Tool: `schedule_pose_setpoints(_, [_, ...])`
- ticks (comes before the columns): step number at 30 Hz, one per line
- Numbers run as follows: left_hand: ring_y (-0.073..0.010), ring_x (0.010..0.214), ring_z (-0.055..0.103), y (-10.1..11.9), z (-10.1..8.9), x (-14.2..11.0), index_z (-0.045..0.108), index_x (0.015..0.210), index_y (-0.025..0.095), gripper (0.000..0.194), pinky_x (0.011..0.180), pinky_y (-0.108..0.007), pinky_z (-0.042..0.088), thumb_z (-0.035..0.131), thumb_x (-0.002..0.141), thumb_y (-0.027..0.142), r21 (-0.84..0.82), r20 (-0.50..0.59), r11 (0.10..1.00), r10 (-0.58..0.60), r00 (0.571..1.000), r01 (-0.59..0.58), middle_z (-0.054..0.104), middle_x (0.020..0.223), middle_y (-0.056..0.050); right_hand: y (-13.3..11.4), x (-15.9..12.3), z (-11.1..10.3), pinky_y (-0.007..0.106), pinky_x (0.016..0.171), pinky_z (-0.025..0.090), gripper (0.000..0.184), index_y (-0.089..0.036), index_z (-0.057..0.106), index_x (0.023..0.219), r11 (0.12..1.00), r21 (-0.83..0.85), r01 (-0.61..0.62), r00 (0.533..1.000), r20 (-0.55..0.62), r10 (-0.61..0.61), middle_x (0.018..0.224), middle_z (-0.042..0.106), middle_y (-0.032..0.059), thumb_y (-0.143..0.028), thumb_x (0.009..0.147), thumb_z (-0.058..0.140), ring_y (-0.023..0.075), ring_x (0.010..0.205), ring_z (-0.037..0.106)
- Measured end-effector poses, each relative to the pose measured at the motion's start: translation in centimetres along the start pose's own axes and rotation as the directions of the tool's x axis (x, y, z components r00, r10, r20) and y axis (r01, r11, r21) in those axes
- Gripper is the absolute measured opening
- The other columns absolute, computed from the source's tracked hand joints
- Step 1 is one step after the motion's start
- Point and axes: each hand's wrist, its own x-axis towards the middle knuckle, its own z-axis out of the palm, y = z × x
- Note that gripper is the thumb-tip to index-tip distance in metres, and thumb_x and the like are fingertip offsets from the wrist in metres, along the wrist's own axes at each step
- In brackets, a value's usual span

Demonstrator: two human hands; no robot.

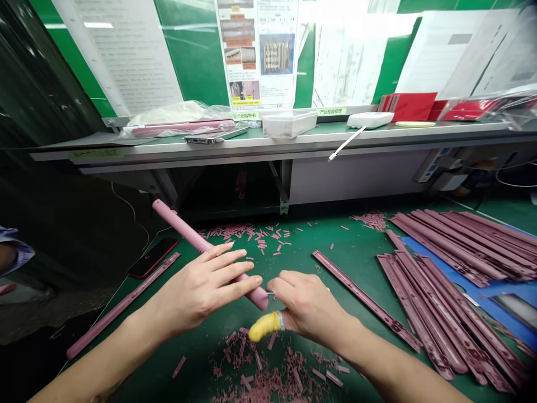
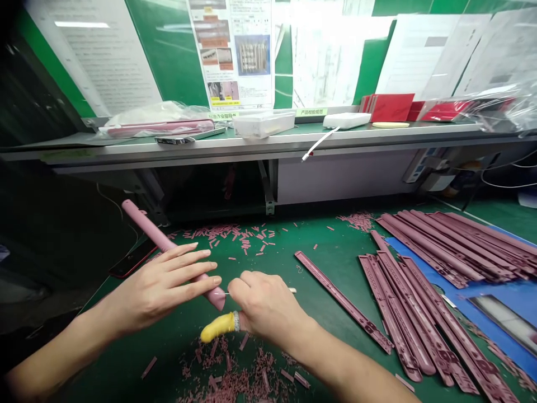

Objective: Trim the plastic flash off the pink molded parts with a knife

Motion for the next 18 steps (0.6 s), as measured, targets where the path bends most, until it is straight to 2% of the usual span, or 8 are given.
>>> schedule_pose_setpoints(3, [-0.0253, 0.123, 0.051, 0.4, -0.6, 0.3, 0.053, 0.13, 0.022, 0.042, 0.111, -0.051, 0.031, 0.041, 0.092, 0.008, 0.052, 0.007, 0.998, 0.027, 1.0, -0.028, 0.064, 0.123, -0.006, 0.1, 0.7, -0.1, 0.029, 0.051, 0.016, 0.036, -0.019, 0.051, 0.069, 0.994, -0.097, 0.058, 0.998, -0.01, -0.059, 0.062, 0.049, -0.0007, -0.043, 0.095, 0.047, 0.0122, 0.054, 0.038])
schedule_pose_setpoints(7, [-0.0239, 0.114, 0.056, 0.9, -1.1, 0.5, 0.055, 0.125, 0.02, 0.038, 0.106, -0.048, 0.037, 0.042, 0.092, 0.008, 0.05, -0.023, 0.999, 0.004, 1.0, -0.003, 0.067, 0.113, -0.007, 0.2, 0.5, -0.4, 0.029, 0.052, 0.016, 0.027, -0.019, 0.049, 0.07, 0.989, -0.087, 0.12, 0.993, 0.006, -0.12, 0.063, 0.05, -0.001, -0.026, 0.096, 0.044, 0.0125, 0.055, 0.037])
schedule_pose_setpoints(11, [-0.0229, 0.101, 0.061, 1.4, -1.1, 0.2, 0.056, 0.123, 0.016, 0.036, 0.092, -0.043, 0.046, 0.045, 0.09, 0.007, 0.013, -0.061, 0.999, -0.044, 0.997, 0.045, 0.067, 0.106, -0.009, -0.1, 0.2, -0.5, 0.03, 0.052, 0.016, 0.031, -0.019, 0.047, 0.069, 0.988, -0.088, 0.124, 0.992, -0.028, -0.127, 0.061, 0.048, -0.0009, -0.025, 0.098, 0.039, 0.0131, 0.053, 0.033])
schedule_pose_setpoints(15, [-0.0207, 0.089, 0.063, 2.4, -0.5, -0.4, 0.053, 0.127, 0.016, 0.039, 0.075, -0.036, 0.05, 0.048, 0.089, 0.008, -0.053, -0.095, 0.987, -0.156, 0.983, 0.151, 0.067, 0.103, -0.01, -0.4, 0.2, -0.8, 0.03, 0.051, 0.017, 0.037, -0.02, 0.047, 0.067, 0.991, -0.09, 0.096, 0.99, -0.093, -0.104, 0.059, 0.046, 0.0002, -0.025, 0.1, 0.03, 0.0144, 0.053, 0.032])
schedule_pose_setpoints(18, [-0.0204, 0.088, 0.064, 3.2, 0.0, -0.7, 0.05, 0.131, 0.016, 0.044, 0.073, -0.033, 0.052, 0.054, 0.087, 0.012, -0.166, -0.147, 0.965, -0.229, 0.962, 0.204, 0.067, 0.105, -0.01, -0.5, 0.2, -1.1, 0.03, 0.051, 0.018, 0.038, -0.02, 0.047, 0.066, 0.994, -0.079, 0.079, 0.988, -0.126, -0.089, 0.058, 0.045, 0.0005, -0.024, 0.1, 0.029, 0.0146, 0.053, 0.033])
